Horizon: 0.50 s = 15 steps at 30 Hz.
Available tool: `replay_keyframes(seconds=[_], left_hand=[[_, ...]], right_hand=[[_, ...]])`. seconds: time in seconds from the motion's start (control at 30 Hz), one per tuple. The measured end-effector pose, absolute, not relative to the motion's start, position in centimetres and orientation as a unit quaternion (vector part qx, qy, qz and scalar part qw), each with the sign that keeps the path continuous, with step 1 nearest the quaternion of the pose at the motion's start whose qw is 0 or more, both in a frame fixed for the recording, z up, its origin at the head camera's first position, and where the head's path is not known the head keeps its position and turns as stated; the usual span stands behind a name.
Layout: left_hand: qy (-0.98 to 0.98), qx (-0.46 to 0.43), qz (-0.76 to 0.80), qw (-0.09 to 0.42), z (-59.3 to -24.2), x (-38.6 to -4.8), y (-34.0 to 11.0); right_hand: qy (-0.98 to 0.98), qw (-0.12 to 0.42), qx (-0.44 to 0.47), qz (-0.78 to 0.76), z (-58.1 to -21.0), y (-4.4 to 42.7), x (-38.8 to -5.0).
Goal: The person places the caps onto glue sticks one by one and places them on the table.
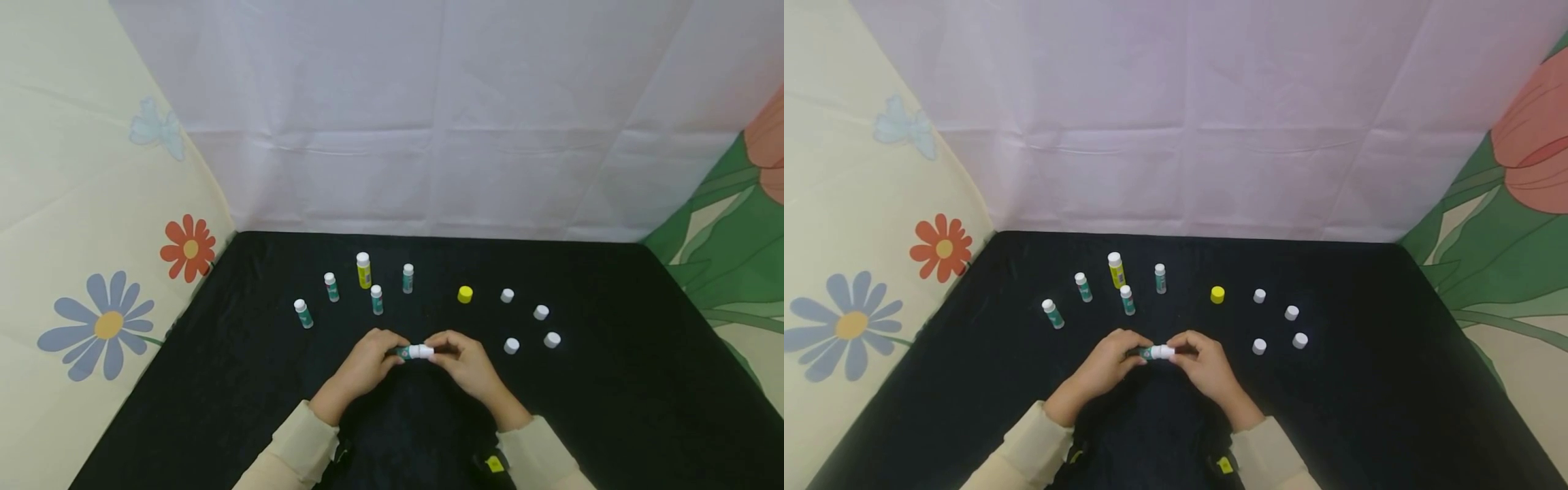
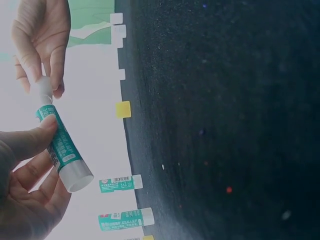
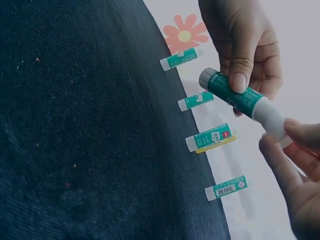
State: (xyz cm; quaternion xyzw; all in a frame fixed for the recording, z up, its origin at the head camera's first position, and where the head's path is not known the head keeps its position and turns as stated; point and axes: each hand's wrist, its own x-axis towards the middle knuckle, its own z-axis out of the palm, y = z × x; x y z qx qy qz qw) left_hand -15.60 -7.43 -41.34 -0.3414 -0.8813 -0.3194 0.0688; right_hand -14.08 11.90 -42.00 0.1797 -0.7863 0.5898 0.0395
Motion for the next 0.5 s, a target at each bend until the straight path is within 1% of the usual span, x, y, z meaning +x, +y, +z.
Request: replay_keyframes(seconds=[0.2,0.5], left_hand=[[-0.881,-0.338,-0.325,0.061,-41.38,-15.5,-7.43],[-0.881,-0.343,-0.318,0.065,-41.51,-15.56,-7.54]], right_hand=[[-0.785,0.041,0.186,0.59,-42.07,11.83,-14.04],[-0.785,0.056,0.202,0.583,-42.21,11.75,-13.95]])
